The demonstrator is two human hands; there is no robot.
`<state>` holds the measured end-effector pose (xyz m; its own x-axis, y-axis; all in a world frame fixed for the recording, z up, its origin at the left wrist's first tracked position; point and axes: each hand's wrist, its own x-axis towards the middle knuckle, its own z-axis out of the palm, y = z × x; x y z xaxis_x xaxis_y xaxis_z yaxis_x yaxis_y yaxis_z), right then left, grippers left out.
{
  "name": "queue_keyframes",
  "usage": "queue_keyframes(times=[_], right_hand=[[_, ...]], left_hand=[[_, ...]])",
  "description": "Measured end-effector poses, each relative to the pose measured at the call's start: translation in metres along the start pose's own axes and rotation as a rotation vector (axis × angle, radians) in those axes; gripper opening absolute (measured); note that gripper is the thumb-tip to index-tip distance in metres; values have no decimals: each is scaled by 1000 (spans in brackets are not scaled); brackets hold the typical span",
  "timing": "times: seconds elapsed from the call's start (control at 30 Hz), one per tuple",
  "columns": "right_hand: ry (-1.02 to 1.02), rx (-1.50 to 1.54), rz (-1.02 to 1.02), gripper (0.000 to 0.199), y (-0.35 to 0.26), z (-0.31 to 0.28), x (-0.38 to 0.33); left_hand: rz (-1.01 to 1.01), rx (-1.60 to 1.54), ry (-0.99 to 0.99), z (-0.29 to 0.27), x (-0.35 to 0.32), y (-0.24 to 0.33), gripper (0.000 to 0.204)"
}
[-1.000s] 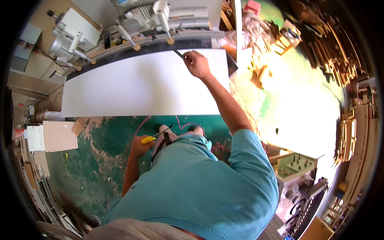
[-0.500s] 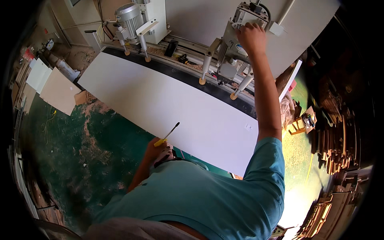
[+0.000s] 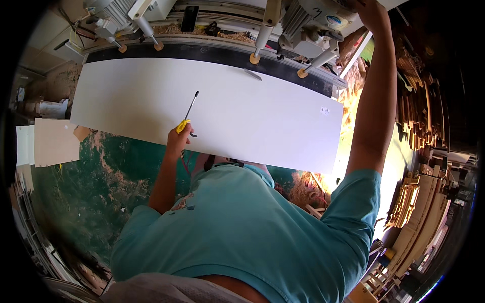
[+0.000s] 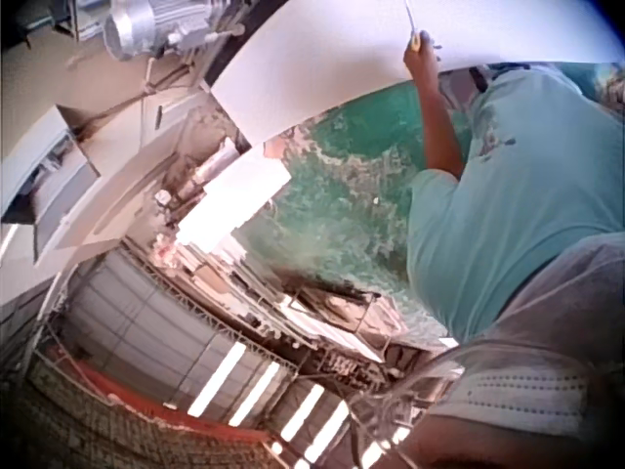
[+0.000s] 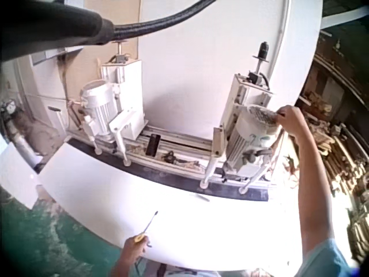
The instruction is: The person uses a yellow air blow gun to clean a large white board on a machine table. They then use a sanding block to smooth the edges and surface of the board. Finally, the person uses a white marker to write on the board.
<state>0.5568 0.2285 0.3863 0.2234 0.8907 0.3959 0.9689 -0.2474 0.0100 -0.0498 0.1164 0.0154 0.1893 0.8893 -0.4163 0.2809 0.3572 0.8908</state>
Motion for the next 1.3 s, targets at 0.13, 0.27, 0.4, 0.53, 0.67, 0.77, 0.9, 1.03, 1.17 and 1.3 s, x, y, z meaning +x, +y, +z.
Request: queue_keyframes(times=[0.13, 0.27, 0.4, 0.53, 0.67, 0.77, 0.9, 1.03, 1.17, 1.3], right_hand=[[394, 1057, 16, 29, -76, 0, -64], [153, 784, 180, 12, -158, 73, -184], [-459, 650, -3, 25, -238, 201, -239], [-479, 571, -5, 22, -305, 321, -218], [-455, 451, -65, 21, -352, 396, -149], [-717, 270, 20, 25, -376, 439, -99], [-768, 167, -103, 32, -385, 458, -81], [-782, 221, -149, 34, -378, 452, -82], [-764, 141, -202, 26, -382, 432, -85], [-756, 130, -159, 27, -392, 443, -86]], left_hand=[[-43, -2, 110, -30, 1, -30, 38], [-112, -81, 109, -30, 6, -50, 35], [-147, -100, 48, -29, -1, -47, 38], [-203, -98, 49, -39, -22, -50, 36], [-223, -83, 116, -47, -74, -60, 30], [-359, -49, 230, -45, -120, -69, 27], [-376, -152, 336, -42, -162, -107, 27], [-425, -220, 436, -41, -162, -108, 32], [-417, -203, 430, -52, -143, -91, 34], [-403, -165, 404, -49, -129, -106, 31]])
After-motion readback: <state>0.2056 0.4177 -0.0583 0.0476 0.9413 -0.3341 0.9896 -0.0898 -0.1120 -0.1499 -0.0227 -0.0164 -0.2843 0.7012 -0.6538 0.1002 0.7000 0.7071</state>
